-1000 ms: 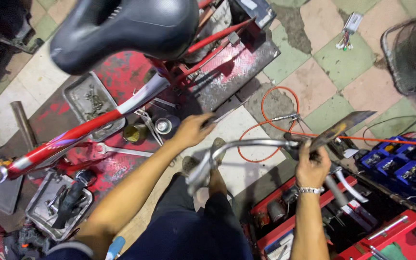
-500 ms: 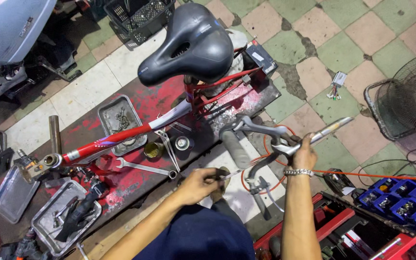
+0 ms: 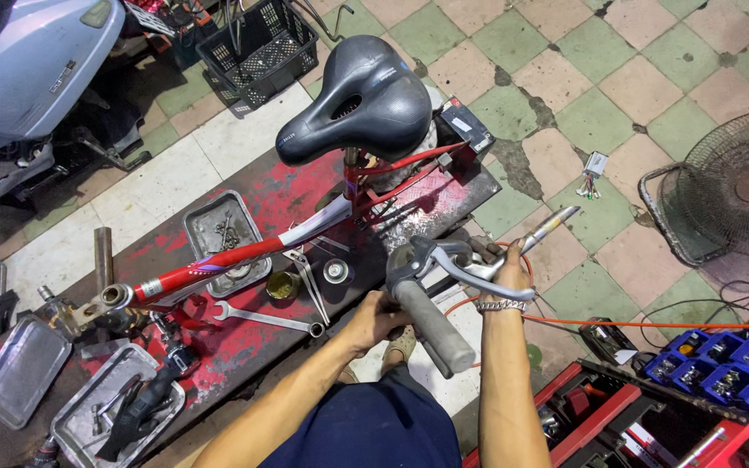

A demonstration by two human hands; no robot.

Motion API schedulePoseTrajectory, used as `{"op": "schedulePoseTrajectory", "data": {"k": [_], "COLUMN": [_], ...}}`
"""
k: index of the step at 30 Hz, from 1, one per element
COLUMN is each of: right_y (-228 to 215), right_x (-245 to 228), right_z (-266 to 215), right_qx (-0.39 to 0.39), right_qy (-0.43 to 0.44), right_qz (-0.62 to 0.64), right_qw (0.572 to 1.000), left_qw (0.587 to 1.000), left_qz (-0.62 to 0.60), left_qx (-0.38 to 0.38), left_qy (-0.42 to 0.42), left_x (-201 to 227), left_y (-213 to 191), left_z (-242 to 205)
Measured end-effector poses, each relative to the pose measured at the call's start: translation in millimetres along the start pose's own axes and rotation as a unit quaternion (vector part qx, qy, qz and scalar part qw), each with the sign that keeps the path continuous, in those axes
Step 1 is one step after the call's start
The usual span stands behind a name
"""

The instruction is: The person works on the head tube and fork assembly of a bicycle frame using a large wrench and by hand, eventually fitting the handlebars into the stem.

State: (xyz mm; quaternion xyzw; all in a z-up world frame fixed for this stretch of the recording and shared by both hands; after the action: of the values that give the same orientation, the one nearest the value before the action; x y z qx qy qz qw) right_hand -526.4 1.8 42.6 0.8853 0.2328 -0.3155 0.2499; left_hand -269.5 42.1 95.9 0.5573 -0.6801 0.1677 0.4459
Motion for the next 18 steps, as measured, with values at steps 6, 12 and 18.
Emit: {"op": "schedulePoseTrajectory", "data": {"k": [6, 12, 18], "right_y": [-0.5, -3.0, -12.9], "right_x": [-5.0, -11.9, 1.2], "right_z": [-7.4, -21.3, -12.8], "right_qx": [0.003, -0.006, 0.016], "right_qy": [-0.024, -0.052, -0.047], "right_qz": [-0.013, -0.061, -0.031], "right_qw": [1.000, 0.997, 0.998], "left_qw": [0.953, 0.972, 0.934], "left_qz": [0.181, -0.208, 0.240], "left_qx": [-0.021, 0.048, 0.006], "left_qy": [0.241, -0.100, 0.266], "left_x": [-1.2, -27.5, 13.2], "left_y": [21.3, 32.6, 50.9], "left_z": [-6.3, 23.9, 9.0]}}
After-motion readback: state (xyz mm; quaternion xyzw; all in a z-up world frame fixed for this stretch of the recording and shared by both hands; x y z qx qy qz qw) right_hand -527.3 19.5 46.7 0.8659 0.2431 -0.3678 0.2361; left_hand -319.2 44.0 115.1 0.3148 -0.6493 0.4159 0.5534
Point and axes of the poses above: each hand's wrist, its own z-axis towards the middle knuckle, its own y-axis out of the palm, x = y × z, the point moved 4 cm from there along z, towards the middle knuckle, and after that the axes turned 13 degrees about -z, right-handed, at the moved point
